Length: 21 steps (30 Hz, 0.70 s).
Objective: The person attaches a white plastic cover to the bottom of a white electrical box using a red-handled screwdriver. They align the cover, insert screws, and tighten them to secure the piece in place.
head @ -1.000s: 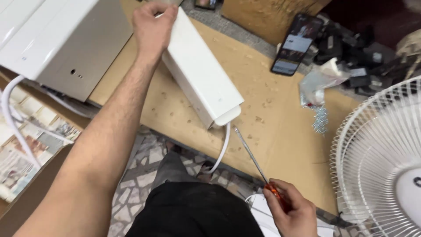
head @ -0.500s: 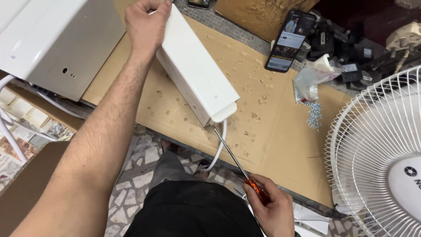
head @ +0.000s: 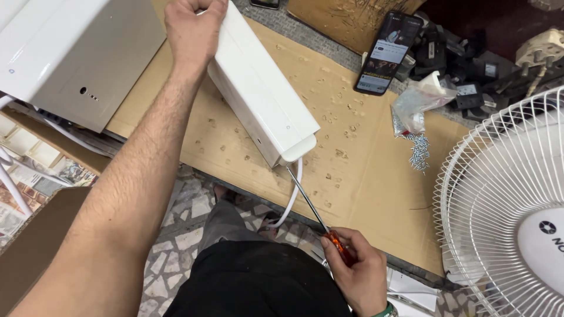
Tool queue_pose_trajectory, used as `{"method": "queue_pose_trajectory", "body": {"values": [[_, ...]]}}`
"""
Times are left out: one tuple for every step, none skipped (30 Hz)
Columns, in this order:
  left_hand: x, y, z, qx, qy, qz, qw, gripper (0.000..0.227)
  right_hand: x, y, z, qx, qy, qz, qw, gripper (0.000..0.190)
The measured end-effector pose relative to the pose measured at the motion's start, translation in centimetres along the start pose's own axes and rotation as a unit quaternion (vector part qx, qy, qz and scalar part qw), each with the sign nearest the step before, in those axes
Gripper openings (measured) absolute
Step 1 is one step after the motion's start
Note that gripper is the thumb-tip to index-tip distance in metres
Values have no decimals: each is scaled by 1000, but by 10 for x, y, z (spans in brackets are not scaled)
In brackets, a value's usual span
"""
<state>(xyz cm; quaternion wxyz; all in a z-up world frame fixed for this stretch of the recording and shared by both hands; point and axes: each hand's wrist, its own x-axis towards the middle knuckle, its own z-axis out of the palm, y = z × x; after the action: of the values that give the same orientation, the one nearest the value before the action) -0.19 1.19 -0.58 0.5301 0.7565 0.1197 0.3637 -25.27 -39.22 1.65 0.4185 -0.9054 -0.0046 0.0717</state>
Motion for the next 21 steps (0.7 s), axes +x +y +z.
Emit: {"method": "queue_pose_trajectory", "body": {"values": [[-1, -1, 1, 5, -3, -11, 1000, 23, 0, -3, -1, 0, -5, 18, 1000, 27], [-2, -2, 2, 11, -5, -23, 1000, 25, 0, -6, -2, 0, -11, 35, 999, 28], [-2, -3, 2, 11, -6, -23, 1000, 25, -1, 1, -3, -1, -11, 37, 999, 28], [-2, -4, 3, 7, -2, -14, 1000, 26, -3, 8, -4, 24, -20, 44, 999, 30], [0, -5, 3, 4, 2, -3, 1000, 27, -4, 14, -4, 51, -29, 52, 997, 33], [-1, -1, 2, 4, 0, -2, 1000, 27, -5, 12, -3, 53, -28, 53, 997, 33], [-2, 2, 2, -11, -4, -15, 1000, 24, -5, 11, -4, 43, -5, 3, 999, 34], [-4, 5, 2, -27, -9, -28, 999, 21, -5, 10, -5, 33, 19, -46, 998, 34], [-4, 3, 3, -26, -9, -29, 999, 21, -5, 11, -5, 32, 18, -46, 998, 34], [-3, 1, 3, -9, -11, -35, 999, 23, -6, 11, -4, -1, 48, -107, 993, 33], [-3, -1, 2, 9, -12, -41, 999, 25, -5, 11, -3, -33, 77, -169, 982, 33], [-2, -3, 5, 10, -10, -42, 999, 25, -3, 26, 1, -32, 74, -170, 982, 33], [-1, -6, 6, 4, 3, -32, 999, 25, -1, 40, 5, 32, 45, -128, 990, 30], [0, -9, 7, -2, 16, -22, 1000, 28, 1, 54, 10, 95, 15, -85, 992, 27], [0, -14, 6, 2, 17, -24, 1000, 28, 5, 62, 4, 96, 11, -84, 992, 27], [-1, -19, 6, 26, 16, -27, 999, 32, 9, 70, -2, 171, -42, 11, 984, 22], [-1, -23, 7, 47, 14, -28, 998, 37, 14, 78, -9, 241, -94, 105, 960, 19], [-3, -22, 5, 49, 14, -29, 998, 37, 14, 71, -11, 242, -95, 107, 960, 19], [-1, -20, 5, 34, 6, -32, 999, 38, 17, 64, -14, 232, -108, 113, 960, 21], [1, -16, 6, 19, -1, -36, 999, 38, 20, 56, -17, 221, -121, 119, 960, 23], [-1, -10, 4, 18, 0, -32, 999, 38, 17, 52, -14, 222, -118, 116, 961, 23]]}}
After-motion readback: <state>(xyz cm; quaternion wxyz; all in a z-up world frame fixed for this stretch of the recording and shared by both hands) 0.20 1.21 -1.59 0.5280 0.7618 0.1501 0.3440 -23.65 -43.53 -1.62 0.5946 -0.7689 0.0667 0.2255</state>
